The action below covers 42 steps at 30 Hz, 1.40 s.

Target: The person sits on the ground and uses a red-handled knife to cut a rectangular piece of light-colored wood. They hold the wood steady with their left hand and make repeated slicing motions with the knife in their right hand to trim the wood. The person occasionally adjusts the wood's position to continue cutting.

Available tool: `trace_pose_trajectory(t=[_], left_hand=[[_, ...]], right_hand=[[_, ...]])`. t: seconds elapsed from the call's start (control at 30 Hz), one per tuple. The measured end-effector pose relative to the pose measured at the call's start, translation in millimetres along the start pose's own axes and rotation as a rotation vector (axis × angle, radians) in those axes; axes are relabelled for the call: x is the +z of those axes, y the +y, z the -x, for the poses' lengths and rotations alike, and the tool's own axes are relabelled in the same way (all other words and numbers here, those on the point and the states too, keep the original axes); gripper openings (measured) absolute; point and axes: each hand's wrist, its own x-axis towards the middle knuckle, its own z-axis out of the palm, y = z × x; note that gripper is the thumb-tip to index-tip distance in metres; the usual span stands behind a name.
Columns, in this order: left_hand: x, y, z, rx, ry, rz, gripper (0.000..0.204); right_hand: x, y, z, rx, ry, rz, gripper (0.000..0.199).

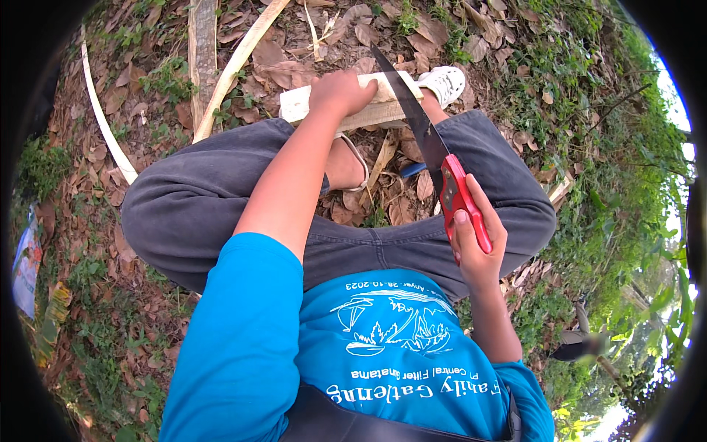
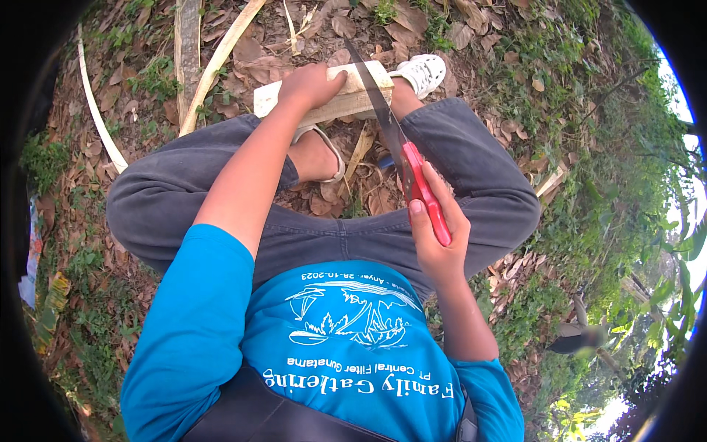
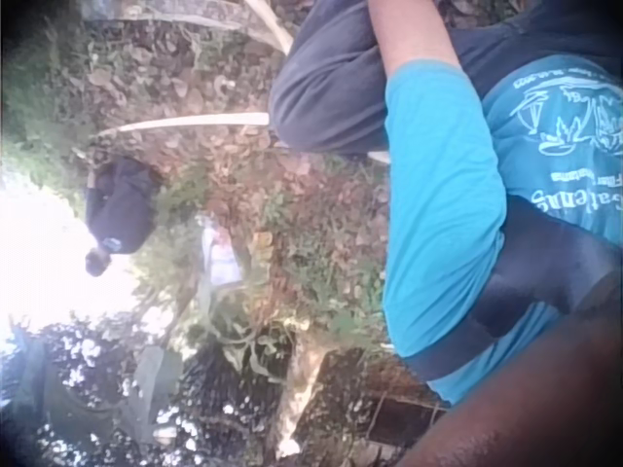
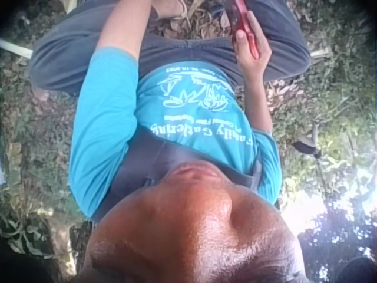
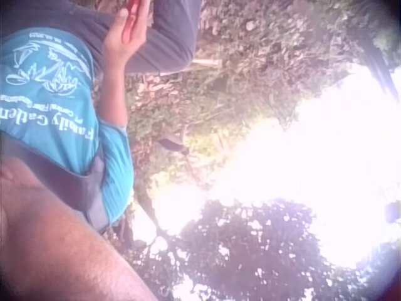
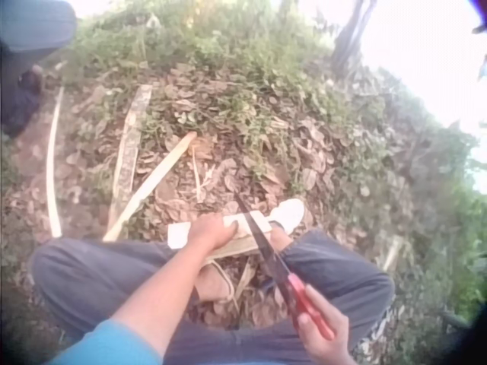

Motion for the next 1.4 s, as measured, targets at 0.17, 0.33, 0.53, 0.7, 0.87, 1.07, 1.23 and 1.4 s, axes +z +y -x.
trace_pose_trajectory(t=[0.17, 0.33, 0.53, 0.7, 0.87, 1.07, 1.23, 1.4], left_hand=[[-1, 0, 1, 0.003, -0.007, -0.017, 0.072], [6, -3, 0, -0.008, 0.021, -0.048, 0.071], [7, -2, 4, 0.028, 0.034, -0.072, 0.07], [2, 2, 9, 0.039, 0.053, -0.074, 0.069], [-2, 3, 11, 0.014, 0.034, -0.065, 0.07], [5, 0, 6, 0.013, 0.054, -0.058, 0.069], [6, -1, 6, 0.015, 0.086, -0.051, 0.069], [6, 8, 13, 0.036, 0.134, -0.064, 0.067]], right_hand=[[-11, -19, 12, 0.043, -0.007, 0.057, 0.048], [-22, -34, 21, 0.032, -0.061, 0.104, 0.047], [20, 9, -48, -0.1, -0.023, 0.092, 0.043], [72, 31, -140, -0.237, 0.027, 0.071, 0.041], [72, 35, -121, -0.209, 0.004, 0.061, 0.043], [15, 0, -26, -0.058, -0.018, 0.164, 0.045], [-1, -18, -14, -0.009, -0.03, 0.122, 0.045], [35, 15, -67, -0.23, 0.037, 0.13, 0.042]])
